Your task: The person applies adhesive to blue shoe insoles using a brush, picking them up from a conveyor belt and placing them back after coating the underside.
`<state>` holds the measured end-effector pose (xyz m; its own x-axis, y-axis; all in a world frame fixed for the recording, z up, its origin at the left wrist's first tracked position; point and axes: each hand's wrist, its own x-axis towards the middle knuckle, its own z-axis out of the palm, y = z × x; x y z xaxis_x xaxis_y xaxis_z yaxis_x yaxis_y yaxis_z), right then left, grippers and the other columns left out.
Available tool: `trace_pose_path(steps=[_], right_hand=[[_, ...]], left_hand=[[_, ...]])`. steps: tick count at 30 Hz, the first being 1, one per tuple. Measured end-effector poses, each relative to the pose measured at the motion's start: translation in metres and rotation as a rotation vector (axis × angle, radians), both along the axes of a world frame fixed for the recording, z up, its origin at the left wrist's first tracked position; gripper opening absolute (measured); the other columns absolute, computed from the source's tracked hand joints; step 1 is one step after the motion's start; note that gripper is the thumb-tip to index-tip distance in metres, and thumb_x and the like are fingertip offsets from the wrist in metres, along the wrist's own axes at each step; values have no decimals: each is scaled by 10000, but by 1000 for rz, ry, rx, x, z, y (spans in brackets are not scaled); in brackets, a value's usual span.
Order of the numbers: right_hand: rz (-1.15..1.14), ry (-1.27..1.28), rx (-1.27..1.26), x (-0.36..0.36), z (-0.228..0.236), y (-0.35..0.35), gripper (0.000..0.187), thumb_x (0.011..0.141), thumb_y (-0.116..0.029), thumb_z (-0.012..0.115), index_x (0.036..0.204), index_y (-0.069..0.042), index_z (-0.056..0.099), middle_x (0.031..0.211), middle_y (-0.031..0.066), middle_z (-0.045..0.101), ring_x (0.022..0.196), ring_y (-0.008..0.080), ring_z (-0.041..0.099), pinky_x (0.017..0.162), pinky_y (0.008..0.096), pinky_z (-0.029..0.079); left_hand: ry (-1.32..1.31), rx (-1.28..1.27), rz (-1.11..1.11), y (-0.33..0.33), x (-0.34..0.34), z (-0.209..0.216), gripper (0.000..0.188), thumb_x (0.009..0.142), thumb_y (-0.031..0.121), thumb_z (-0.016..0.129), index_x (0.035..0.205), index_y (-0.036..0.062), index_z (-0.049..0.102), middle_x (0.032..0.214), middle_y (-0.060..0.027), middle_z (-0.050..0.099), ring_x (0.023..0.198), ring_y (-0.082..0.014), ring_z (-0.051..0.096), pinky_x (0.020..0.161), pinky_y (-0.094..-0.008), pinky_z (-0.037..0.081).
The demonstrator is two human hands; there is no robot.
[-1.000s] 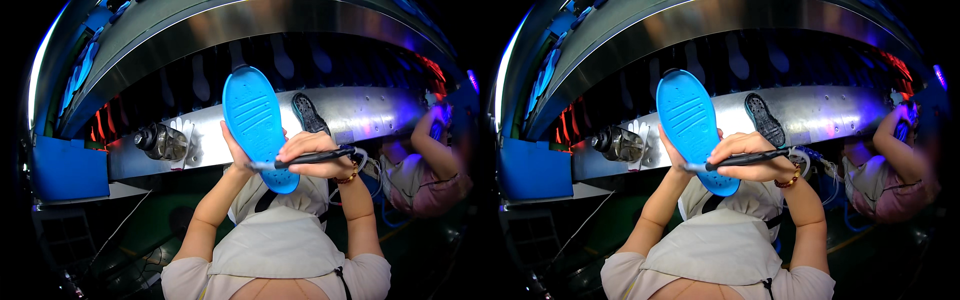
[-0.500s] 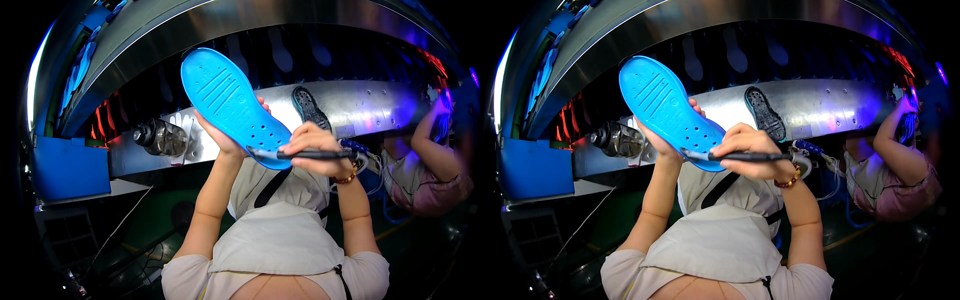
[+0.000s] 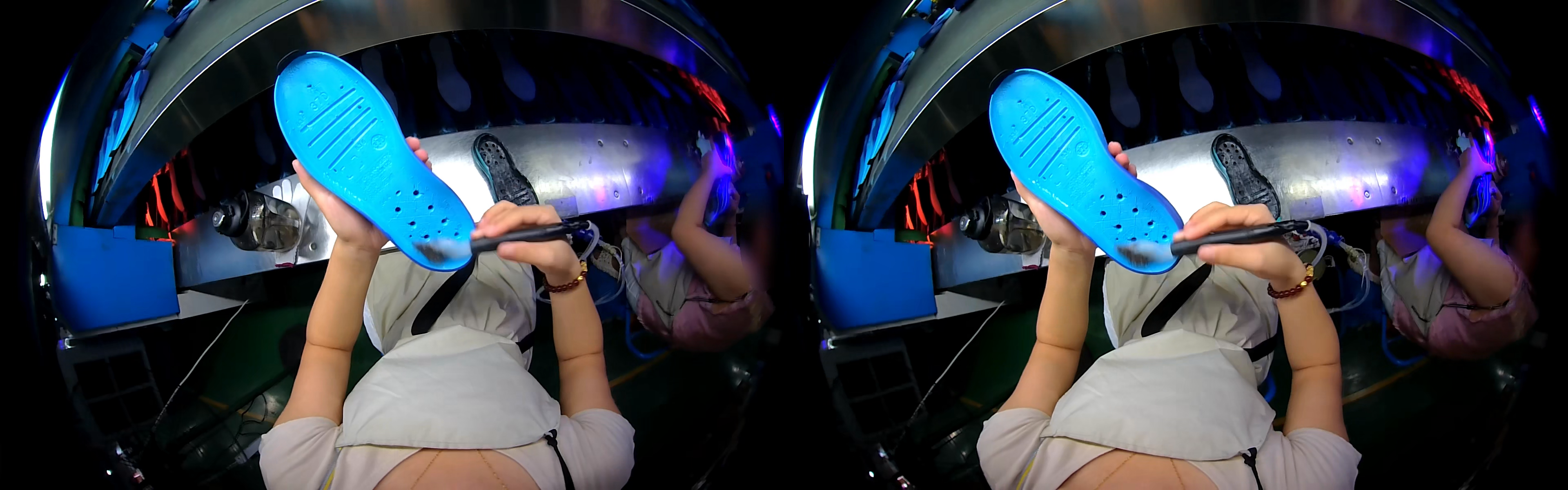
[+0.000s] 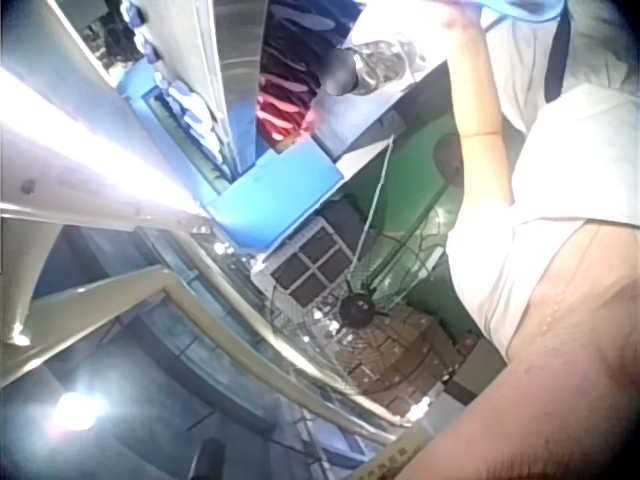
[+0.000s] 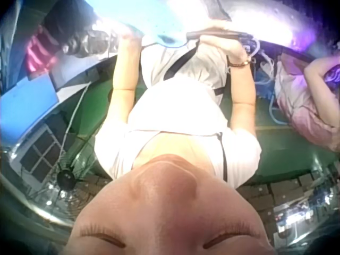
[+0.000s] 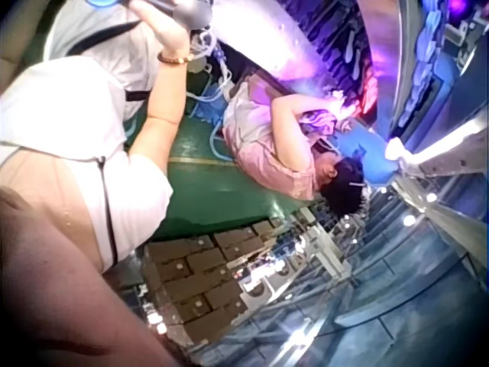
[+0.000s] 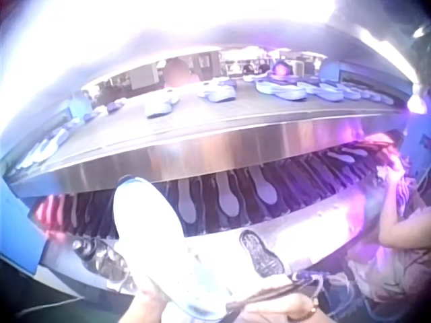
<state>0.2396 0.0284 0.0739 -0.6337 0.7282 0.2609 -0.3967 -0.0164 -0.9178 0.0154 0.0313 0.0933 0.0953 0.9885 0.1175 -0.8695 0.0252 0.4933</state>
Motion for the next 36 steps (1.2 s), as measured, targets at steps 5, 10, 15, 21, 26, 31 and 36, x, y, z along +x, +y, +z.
trace_pose_path(steps=[5,10,15,21,26,31,36], right_hand=[[-98,121,-355,-14,-13,-17,233,764,-22,596,983,45,559,992,190,600,969,251,574,876,350,438],[-79,-57,-115,-19,10,-27,236,731,24,639,964,31,603,984,159,626,916,185,603,812,271,471],[121,-172,202,3,26,-7,255,685,6,681,935,9,632,945,146,641,907,225,620,805,301,487],[222,-285,438,-5,31,-7,207,720,-25,664,922,1,627,946,130,641,898,232,622,793,309,496],[233,-222,435,6,47,4,228,704,-7,669,931,-3,640,945,154,639,901,249,624,790,320,499],[380,-374,587,5,50,14,217,718,-23,644,934,-14,621,921,132,644,895,244,621,763,316,501],[251,-381,634,10,56,22,200,719,-38,645,916,-18,617,938,118,642,890,241,620,754,322,500]], left_hand=[[-18,-169,23,-21,24,-8,842,801,672,234,1320,10,274,1199,-246,449,1052,-352,508,872,-503,426],[14,-5,-225,-27,11,-35,700,850,527,307,1326,14,274,1239,-219,437,1102,-330,484,915,-473,402],[171,-44,-400,-22,-12,-32,616,834,375,394,1306,-10,302,1226,-196,463,1087,-290,502,925,-393,405],[438,-178,-636,-17,-8,-6,657,786,377,501,1265,-45,344,1100,-211,529,942,-261,571,832,-329,455],[561,-297,-714,-16,-19,-2,686,787,412,490,1277,-42,337,1117,-229,517,935,-269,574,816,-341,465],[744,-269,-825,-14,-16,1,655,797,408,481,1258,-47,379,1120,-214,529,969,-257,562,843,-331,449],[637,-412,-783,-16,-24,8,655,782,389,492,1257,-51,387,1148,-216,517,972,-269,565,868,-350,437]])
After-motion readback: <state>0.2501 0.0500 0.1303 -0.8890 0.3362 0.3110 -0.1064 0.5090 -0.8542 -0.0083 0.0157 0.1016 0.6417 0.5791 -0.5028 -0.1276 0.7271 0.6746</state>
